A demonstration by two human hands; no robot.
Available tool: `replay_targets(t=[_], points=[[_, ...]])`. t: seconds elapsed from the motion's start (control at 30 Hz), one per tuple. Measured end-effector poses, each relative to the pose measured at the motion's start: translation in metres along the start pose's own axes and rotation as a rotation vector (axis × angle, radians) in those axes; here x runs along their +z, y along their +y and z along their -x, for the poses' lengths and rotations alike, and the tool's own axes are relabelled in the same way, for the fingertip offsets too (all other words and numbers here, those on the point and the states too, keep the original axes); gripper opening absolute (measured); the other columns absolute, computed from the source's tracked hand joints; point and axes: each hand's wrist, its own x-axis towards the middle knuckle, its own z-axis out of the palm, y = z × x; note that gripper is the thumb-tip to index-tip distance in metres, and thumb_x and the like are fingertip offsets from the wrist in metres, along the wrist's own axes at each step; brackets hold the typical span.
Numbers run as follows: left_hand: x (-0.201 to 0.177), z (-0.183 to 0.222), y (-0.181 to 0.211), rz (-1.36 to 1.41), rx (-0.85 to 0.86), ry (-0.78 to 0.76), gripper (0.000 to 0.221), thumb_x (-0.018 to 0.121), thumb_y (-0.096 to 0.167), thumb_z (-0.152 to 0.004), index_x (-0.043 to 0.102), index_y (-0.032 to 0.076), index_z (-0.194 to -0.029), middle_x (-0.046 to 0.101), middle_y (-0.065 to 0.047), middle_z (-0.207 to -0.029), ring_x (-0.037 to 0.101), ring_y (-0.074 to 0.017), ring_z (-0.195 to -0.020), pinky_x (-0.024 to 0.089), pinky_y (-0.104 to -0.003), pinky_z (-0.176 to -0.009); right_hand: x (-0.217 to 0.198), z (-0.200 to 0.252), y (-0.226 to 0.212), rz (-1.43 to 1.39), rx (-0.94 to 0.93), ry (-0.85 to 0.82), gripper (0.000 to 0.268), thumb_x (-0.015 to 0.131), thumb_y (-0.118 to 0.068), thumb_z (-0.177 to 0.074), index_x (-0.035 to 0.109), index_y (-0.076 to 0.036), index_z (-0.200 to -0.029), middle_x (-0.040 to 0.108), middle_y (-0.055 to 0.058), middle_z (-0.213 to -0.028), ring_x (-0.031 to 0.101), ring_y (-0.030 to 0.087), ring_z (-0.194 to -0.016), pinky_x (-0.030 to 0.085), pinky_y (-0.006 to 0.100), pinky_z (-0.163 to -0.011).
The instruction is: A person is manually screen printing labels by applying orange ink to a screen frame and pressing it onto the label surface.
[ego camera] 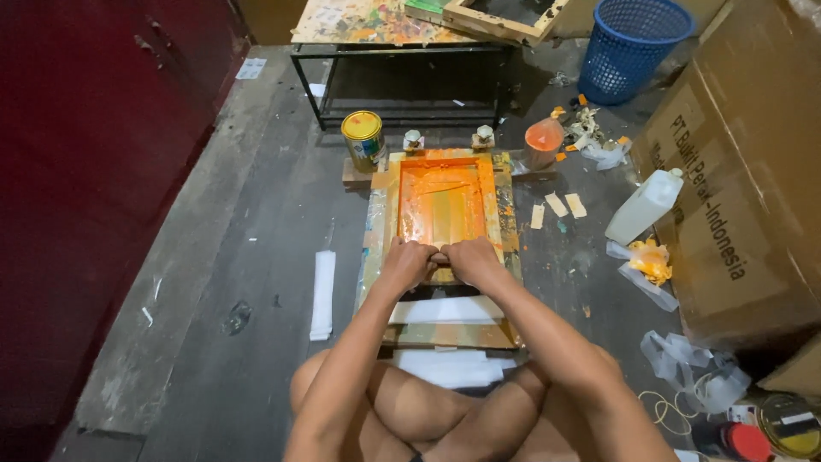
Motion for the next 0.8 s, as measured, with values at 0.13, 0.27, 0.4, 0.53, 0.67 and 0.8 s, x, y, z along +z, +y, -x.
replay_targets(t=[0.13,0.27,0.4,0.53,0.67,0.8], points=[[-0.035,-0.010,0.013,0.067,-0.011,-0.032,0.012,0.077,0.019,-0.081,0.074,0.013,-0.091,0.075,-0.008,-0.075,0.071,-0.0371,-0.081,0.039,-0.045,-0.084,-0.028,-0.004,0.010,-0.122,0.028,-0.090,0.034,0.061,-0.005,-0.086,0.075,-0.018,-0.114,0.077,0.014,-0.094,0.074,0.041,-0.091,0.051,0.049,-0.077],[-0.064,-0.034,0.025,-0.059,-0.089,0.085,0.020,0.073,0.024,-0.087,0.076,0.026,-0.107,0.077,0.001,-0.088,0.067,-0.0242,-0.099,0.044,-0.040,-0.089,-0.067,-0.011,0.011,-0.147,0.052,0.082,0.036,0.064,0.001,-0.080,0.073,-0.022,-0.107,0.076,0.005,-0.101,0.072,0.032,-0.103,0.046,0.045,-0.083],[-0.065,-0.069,0.013,-0.172,-0.057,0.333,0.011,0.070,0.018,-0.091,0.075,0.025,-0.098,0.077,0.006,-0.092,0.067,-0.0180,-0.097,0.046,-0.033,-0.083,-0.047,-0.046,0.024,-0.104,0.065,0.416,0.030,0.060,-0.005,-0.089,0.064,-0.028,-0.109,0.067,-0.006,-0.111,0.063,0.016,-0.113,0.037,0.036,-0.083],[-0.037,-0.101,-0.006,-0.235,-0.085,0.346,0.007,0.066,0.021,-0.093,0.070,0.026,-0.096,0.076,0.009,-0.093,0.065,-0.0147,-0.101,0.044,-0.029,-0.086,-0.044,-0.074,0.035,-0.151,0.063,0.436,0.029,0.056,-0.003,-0.095,0.062,-0.027,-0.112,0.066,-0.005,-0.112,0.062,0.016,-0.116,0.036,0.038,-0.088],[-0.027,-0.120,-0.017,-0.215,-0.098,0.368,0.010,0.071,0.017,-0.086,0.069,0.021,-0.095,0.074,0.006,-0.092,0.066,-0.0146,-0.105,0.044,-0.032,-0.092,-0.036,-0.096,0.042,-0.141,0.106,0.398,0.026,0.051,-0.011,-0.101,0.060,-0.030,-0.116,0.064,-0.009,-0.109,0.060,0.011,-0.116,0.034,0.036,-0.091],[0.000,-0.132,-0.038,-0.182,-0.061,0.345,0.014,0.072,0.014,-0.079,0.068,0.018,-0.091,0.073,0.002,-0.086,0.072,-0.0206,-0.092,0.052,-0.034,-0.083,-0.009,-0.116,0.049,-0.066,0.137,0.467,0.021,0.047,-0.015,-0.103,0.062,-0.029,-0.106,0.065,-0.009,-0.100,0.064,0.012,-0.106,0.035,0.035,-0.085]])
